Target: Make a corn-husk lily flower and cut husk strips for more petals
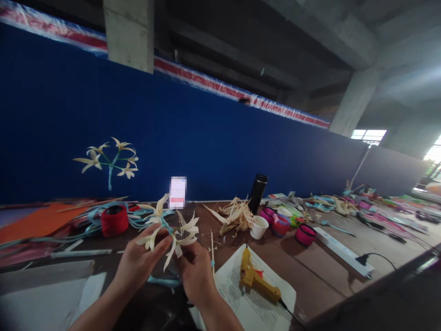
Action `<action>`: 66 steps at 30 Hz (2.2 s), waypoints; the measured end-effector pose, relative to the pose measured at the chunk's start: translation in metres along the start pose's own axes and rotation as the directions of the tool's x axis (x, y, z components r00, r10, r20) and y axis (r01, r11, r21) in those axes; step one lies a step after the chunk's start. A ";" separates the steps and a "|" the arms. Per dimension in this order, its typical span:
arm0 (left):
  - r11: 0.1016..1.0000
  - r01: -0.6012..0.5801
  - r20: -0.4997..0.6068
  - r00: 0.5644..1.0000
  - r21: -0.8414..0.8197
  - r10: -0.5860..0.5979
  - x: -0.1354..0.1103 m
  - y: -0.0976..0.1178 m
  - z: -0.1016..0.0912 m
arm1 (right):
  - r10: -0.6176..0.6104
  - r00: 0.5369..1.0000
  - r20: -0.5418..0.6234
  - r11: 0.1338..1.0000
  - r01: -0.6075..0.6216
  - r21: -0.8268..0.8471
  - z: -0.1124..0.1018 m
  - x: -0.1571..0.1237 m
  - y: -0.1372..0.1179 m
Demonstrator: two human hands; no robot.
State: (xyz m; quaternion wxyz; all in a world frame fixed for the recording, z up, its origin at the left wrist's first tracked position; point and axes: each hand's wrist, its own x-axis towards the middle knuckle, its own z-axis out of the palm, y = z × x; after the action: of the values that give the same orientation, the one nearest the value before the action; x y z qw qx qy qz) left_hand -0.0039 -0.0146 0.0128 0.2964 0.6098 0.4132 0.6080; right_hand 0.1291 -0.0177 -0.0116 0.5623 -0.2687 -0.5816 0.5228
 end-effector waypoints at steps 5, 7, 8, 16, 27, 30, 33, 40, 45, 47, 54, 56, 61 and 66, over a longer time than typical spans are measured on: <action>0.999 -0.026 0.044 0.999 0.044 0.024 0.000 0.003 -0.001 | -0.011 1.000 -0.009 1.000 0.011 0.005 -0.001 0.002 0.003; 0.998 -0.042 0.053 0.998 0.039 0.039 0.000 0.003 -0.001 | -0.010 1.000 -0.010 1.000 0.010 0.005 -0.002 0.002 0.004; 0.998 -0.049 0.049 0.998 0.037 0.047 -0.001 0.003 -0.001 | -0.012 1.000 -0.012 1.000 0.012 0.008 -0.002 0.002 0.004; 0.994 -0.069 -0.070 0.995 0.087 0.075 0.000 -0.004 -0.001 | 0.001 0.998 -0.060 0.994 -0.008 -0.107 -0.002 0.002 0.002; 0.996 -0.061 -0.071 0.995 0.062 0.065 -0.003 -0.023 -0.002 | 0.024 0.997 -0.079 0.992 -0.033 -0.123 0.001 0.001 0.002; 0.995 -0.072 -0.124 0.989 0.073 0.081 -0.003 -0.023 -0.003 | 0.011 0.996 -0.088 0.989 -0.024 -0.146 0.003 0.001 0.002; 0.992 -0.101 -0.150 0.982 0.081 0.112 -0.003 -0.018 -0.004 | 0.018 0.995 -0.095 0.991 -0.031 -0.132 0.005 0.001 0.001; 0.996 -0.093 -0.154 0.984 0.002 0.092 -0.006 -0.003 -0.007 | 0.008 0.999 -0.040 1.000 -0.008 0.008 0.011 0.001 -0.004; 0.991 -0.133 -0.154 0.980 -0.024 0.128 -0.007 -0.002 -0.009 | 0.002 0.999 -0.032 1.000 -0.002 -0.013 0.011 0.002 -0.003; 0.989 -0.148 -0.140 0.979 -0.009 0.146 -0.008 -0.002 -0.010 | -0.005 0.999 -0.036 1.000 0.004 -0.024 0.011 0.002 -0.002; 0.980 -0.192 -0.141 0.970 0.044 0.196 -0.009 0.009 -0.010 | -0.009 0.998 -0.062 1.000 0.009 0.000 0.013 0.002 0.004; 0.980 -0.192 -0.170 0.965 0.050 0.198 -0.009 0.011 -0.009 | -0.020 0.998 -0.067 1.000 0.019 -0.022 0.013 0.002 0.004; 0.986 -0.161 -0.231 0.959 0.034 0.164 -0.006 0.005 -0.007 | -0.013 0.998 -0.060 0.997 0.009 -0.072 0.013 0.001 -0.003; 0.983 -0.171 -0.107 0.978 0.070 0.178 -0.002 0.003 -0.005 | -0.004 0.993 -0.122 1.000 0.000 -0.032 0.013 0.003 -0.007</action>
State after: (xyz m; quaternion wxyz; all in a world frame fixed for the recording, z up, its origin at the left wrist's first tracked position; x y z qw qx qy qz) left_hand -0.0083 -0.0189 0.0152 0.1994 0.6172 0.3925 0.6521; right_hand 0.1179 -0.0215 -0.0021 0.5929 -0.3084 -0.5546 0.4957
